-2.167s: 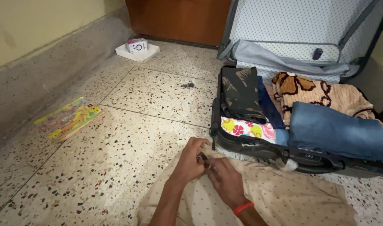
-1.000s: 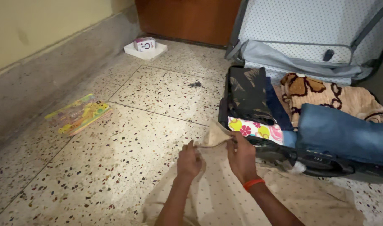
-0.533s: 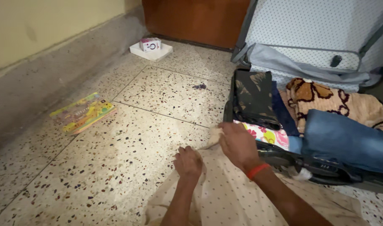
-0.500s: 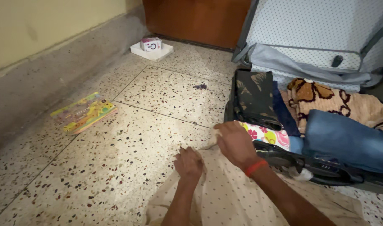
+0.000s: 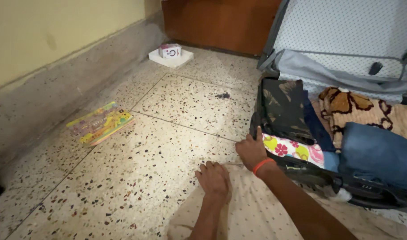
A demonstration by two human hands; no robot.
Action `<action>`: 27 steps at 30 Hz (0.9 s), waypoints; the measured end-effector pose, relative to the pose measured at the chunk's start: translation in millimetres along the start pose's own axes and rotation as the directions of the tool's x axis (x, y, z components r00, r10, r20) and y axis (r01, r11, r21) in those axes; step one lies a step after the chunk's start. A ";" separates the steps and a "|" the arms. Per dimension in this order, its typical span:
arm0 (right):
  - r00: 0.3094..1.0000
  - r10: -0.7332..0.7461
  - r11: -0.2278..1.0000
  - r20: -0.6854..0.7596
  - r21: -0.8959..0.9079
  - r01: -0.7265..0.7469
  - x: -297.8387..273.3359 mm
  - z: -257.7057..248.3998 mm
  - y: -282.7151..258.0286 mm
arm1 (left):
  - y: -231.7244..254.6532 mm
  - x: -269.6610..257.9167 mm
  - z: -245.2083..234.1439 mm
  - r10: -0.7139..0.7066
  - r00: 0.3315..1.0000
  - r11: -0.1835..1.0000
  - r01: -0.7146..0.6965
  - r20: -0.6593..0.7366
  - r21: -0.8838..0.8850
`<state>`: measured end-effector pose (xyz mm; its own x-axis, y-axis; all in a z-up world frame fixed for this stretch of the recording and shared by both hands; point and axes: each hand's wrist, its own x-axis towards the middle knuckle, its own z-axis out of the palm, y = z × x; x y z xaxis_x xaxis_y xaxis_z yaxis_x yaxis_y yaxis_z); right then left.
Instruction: The person folds a pair of jeans and a light-colored top by hand on the floor and places them into an open suitcase.
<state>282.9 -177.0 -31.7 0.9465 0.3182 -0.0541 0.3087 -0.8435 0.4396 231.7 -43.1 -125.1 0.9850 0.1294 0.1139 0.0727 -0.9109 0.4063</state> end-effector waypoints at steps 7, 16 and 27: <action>0.883 0.169 0.939 -0.438 0.344 -0.009 -3.0 -2.7 10.7 | 3.7 -1.8 -22.7 -0.016 0.998 1.000 0.015 0.055 0.007; 0.796 0.338 0.838 -0.501 0.546 -0.012 -19.0 -34.4 18.7 | 0.6 -1.7 -30.5 -0.065 0.982 0.996 0.076 0.177 -0.053; 0.808 0.348 0.594 -0.474 0.779 0.201 -20.9 -37.6 38.4 | -10.7 6.9 -17.0 -0.146 0.984 0.988 0.149 0.106 -0.024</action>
<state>271.4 -199.8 20.0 0.8279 0.1688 0.5348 0.4471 -0.7744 -0.4477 235.1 -25.7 -113.3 0.9748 0.2190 -0.0430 0.2153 -0.8716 0.4404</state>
